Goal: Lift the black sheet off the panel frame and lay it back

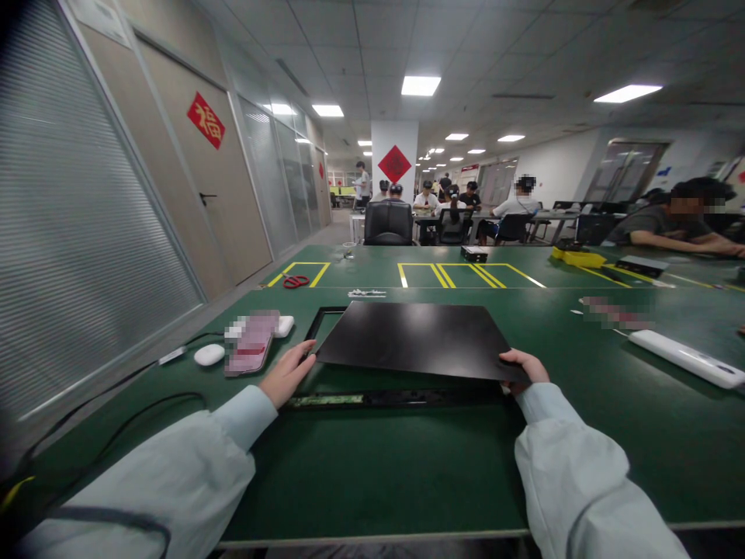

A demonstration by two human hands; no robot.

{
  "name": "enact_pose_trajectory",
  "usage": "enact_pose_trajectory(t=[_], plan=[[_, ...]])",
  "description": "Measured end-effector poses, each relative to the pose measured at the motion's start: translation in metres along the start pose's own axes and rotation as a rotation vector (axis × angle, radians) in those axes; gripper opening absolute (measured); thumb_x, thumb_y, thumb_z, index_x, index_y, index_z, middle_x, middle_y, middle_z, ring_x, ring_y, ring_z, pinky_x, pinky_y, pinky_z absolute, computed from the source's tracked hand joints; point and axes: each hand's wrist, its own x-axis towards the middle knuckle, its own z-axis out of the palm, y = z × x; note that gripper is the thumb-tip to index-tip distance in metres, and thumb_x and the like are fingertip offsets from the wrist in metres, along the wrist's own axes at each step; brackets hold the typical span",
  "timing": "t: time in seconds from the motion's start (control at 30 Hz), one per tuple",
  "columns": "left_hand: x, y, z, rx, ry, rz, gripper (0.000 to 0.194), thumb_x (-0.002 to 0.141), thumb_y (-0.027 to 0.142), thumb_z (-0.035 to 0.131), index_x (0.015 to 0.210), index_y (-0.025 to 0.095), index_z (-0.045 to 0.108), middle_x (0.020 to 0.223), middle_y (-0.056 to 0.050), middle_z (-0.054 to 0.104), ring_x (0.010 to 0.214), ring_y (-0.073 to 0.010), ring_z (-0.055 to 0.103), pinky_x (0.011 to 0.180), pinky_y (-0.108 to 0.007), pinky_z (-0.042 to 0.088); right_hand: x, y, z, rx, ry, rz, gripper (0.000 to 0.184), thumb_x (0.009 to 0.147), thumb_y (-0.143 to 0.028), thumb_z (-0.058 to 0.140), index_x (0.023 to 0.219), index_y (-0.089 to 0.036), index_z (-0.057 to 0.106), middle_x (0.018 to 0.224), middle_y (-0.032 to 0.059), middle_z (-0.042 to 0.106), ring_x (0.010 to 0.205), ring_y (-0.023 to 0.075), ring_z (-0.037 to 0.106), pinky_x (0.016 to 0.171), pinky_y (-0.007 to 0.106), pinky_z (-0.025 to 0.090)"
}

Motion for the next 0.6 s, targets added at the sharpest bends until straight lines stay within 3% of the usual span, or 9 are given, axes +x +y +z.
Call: enact_pose_trajectory(t=[0.3,0.4,0.6], plan=[[-0.001,0.008,0.001,-0.145,-0.024,-0.125,0.075,0.088,0.065,0.053,0.143,0.015,0.059,0.152,-0.024,0.061,0.141,-0.0376,0.062,0.124,-0.054,0.041,-0.012,0.000,0.007,-0.006,0.032,-0.017,0.021,0.067,-0.016,0.071,0.086,-0.023,0.068,0.058,0.0010,0.061,0.041,0.0148,0.053,0.031,0.022,0.039],[-0.002,0.012,0.000,-0.211,-0.068,-0.157,0.078,0.087,0.068,0.054,0.145,0.015,0.056,0.144,-0.023,0.069,0.141,-0.0372,0.062,0.124,-0.054,0.040,-0.012,-0.001,0.005,-0.015,0.021,-0.009,0.021,0.067,-0.014,0.071,0.085,-0.023,0.067,0.059,0.0010,0.062,0.043,0.0153,0.055,0.032,0.023,0.040],[-0.002,0.010,0.000,-0.409,-0.063,-0.158,0.079,0.079,0.068,0.072,0.138,0.017,0.059,0.127,-0.019,0.076,0.133,-0.0371,0.067,0.115,-0.052,0.048,-0.010,-0.003,0.004,-0.011,-0.033,0.008,0.015,0.068,-0.012,0.069,0.077,-0.022,0.064,0.057,0.0015,0.061,0.041,0.0153,0.055,0.032,0.023,0.042]])
